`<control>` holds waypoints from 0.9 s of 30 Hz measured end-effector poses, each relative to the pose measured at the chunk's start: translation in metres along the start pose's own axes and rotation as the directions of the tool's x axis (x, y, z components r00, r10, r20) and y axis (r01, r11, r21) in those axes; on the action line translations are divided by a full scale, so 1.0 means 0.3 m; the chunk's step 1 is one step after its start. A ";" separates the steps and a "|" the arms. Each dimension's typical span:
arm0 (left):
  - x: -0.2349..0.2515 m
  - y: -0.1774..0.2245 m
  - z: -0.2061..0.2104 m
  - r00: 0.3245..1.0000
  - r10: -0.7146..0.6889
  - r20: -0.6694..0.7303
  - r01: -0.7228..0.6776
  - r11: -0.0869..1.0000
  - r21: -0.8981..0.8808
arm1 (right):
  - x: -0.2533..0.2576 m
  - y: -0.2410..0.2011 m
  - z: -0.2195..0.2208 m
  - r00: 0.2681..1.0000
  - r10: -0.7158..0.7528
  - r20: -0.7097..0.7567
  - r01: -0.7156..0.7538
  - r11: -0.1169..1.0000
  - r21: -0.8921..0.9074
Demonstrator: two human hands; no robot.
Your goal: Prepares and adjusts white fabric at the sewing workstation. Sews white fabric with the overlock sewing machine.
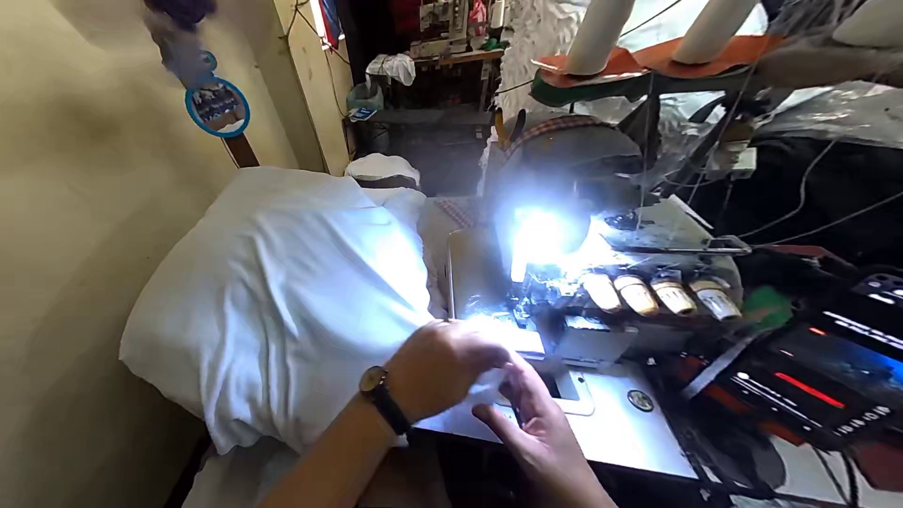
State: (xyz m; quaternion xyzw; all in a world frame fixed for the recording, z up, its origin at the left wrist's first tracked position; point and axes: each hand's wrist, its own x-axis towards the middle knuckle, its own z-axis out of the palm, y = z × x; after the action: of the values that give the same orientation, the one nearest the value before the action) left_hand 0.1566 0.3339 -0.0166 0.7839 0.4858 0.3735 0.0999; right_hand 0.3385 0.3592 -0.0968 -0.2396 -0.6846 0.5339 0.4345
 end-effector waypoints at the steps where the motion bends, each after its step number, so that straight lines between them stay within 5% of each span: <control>1: 0.051 0.039 0.000 0.999 0.040 -0.012 -0.041 0.997 -0.068 | 0.007 -0.025 0.004 0.998 0.050 -0.029 -0.049 0.998 0.045; 4: 0.177 0.091 0.017 0.996 0.075 -0.048 -0.083 0.977 -0.194 | 0.003 -0.109 -0.022 0.973 0.228 -0.022 -0.220 0.956 0.194; 7: 0.231 0.048 0.067 0.994 0.034 -0.103 -0.041 0.997 -0.070 | -0.012 -0.104 -0.073 0.944 0.316 -0.090 -0.275 0.910 0.312; 13: 0.135 -0.086 0.217 0.951 -0.280 -0.130 0.292 0.953 0.083 | -0.097 -0.015 -0.082 0.824 0.566 0.039 -0.556 0.792 0.251; 17: 0.074 -0.057 0.250 0.927 -0.163 -0.337 0.313 0.832 0.457 | -0.150 0.012 -0.035 0.874 0.478 -0.084 -0.427 0.841 0.332; 24: -0.008 0.037 0.372 0.971 0.016 -0.238 0.047 0.966 0.255 | -0.167 0.027 -0.007 0.827 0.558 -0.073 -0.461 0.746 0.481; 27: -0.020 -0.030 0.307 0.955 -0.084 -0.285 0.148 0.966 0.210 | -0.156 0.007 -0.011 0.818 0.574 -0.041 -0.483 0.722 0.495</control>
State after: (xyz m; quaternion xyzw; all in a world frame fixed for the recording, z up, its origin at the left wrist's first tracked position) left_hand 0.2119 0.3525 -0.0888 0.7010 0.5801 0.4132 -0.0372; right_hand 0.3648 0.3244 -0.1146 -0.3650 -0.3943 0.7574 0.3711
